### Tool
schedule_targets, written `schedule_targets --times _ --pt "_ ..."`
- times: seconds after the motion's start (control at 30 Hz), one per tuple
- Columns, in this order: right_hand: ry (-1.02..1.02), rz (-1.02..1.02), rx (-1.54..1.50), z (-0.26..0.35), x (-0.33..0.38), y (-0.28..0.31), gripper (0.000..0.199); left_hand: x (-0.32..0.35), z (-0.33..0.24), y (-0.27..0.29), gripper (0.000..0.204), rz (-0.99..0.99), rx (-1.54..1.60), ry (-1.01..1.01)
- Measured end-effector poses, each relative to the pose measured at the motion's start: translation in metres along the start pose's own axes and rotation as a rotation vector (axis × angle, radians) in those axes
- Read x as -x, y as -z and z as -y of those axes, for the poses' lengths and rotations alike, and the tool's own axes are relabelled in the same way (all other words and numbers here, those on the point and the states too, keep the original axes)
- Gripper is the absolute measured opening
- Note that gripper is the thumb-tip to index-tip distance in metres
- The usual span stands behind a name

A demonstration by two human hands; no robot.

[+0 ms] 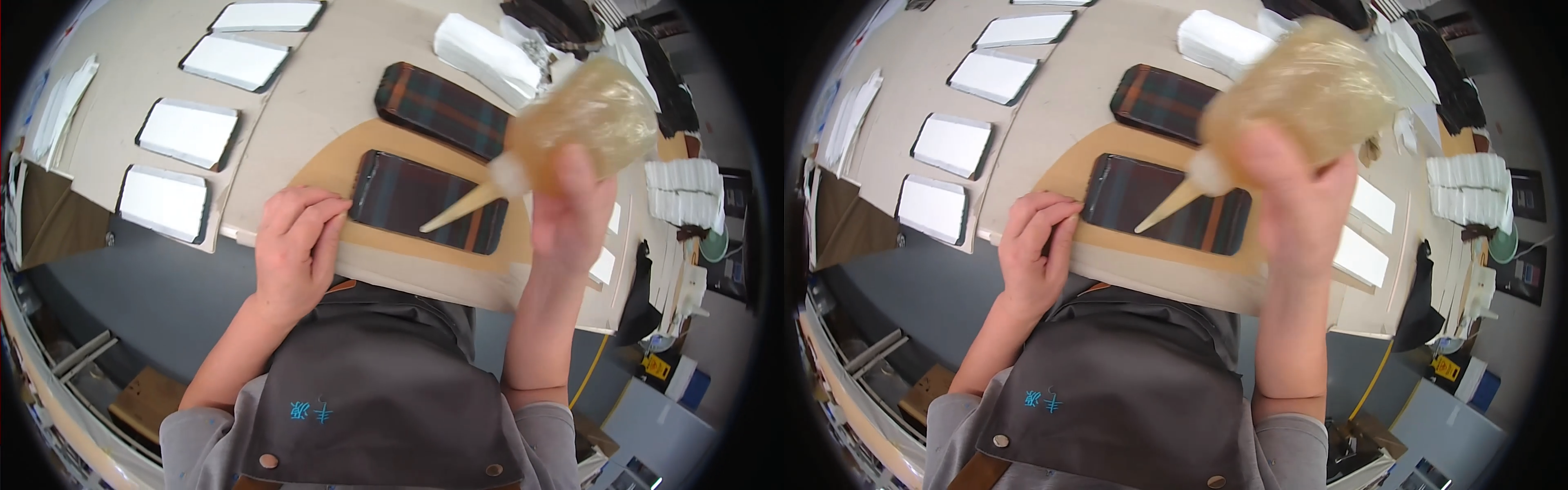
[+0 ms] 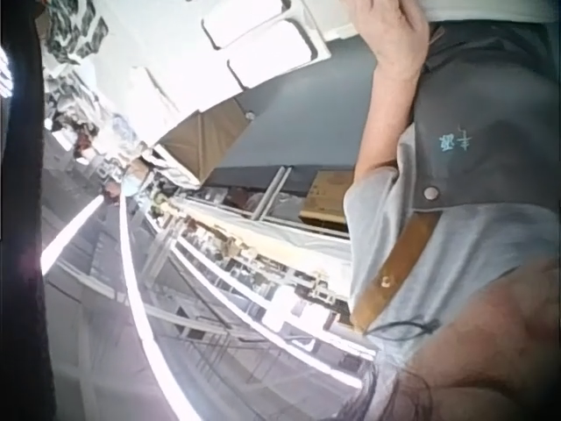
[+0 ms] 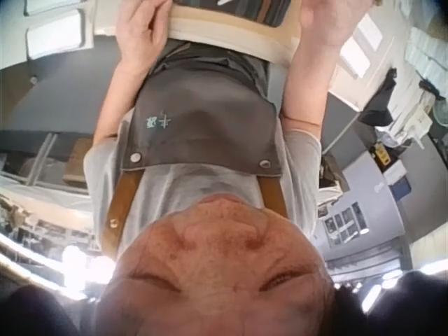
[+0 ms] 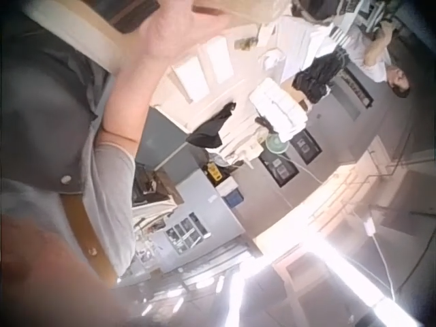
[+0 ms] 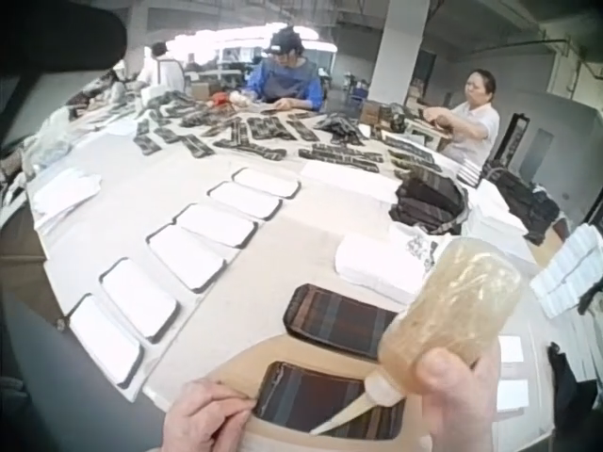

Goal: The recorder applies glue to leather components and attaches white protective linings to assemble phone cases.

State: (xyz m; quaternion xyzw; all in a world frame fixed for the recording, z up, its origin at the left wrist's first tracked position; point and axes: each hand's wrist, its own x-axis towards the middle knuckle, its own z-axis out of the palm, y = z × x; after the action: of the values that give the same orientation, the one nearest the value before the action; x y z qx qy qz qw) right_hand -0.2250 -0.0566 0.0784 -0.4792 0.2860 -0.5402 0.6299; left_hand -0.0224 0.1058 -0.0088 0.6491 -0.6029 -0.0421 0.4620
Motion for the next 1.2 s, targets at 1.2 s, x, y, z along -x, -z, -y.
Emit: schedule_targets --times 1.2 --pt "-0.110 0.234 0.400 -0.002 -0.001 -0.017 0.060 0.000 -0.001 -0.001 0.012 0.027 -0.035 0.019"
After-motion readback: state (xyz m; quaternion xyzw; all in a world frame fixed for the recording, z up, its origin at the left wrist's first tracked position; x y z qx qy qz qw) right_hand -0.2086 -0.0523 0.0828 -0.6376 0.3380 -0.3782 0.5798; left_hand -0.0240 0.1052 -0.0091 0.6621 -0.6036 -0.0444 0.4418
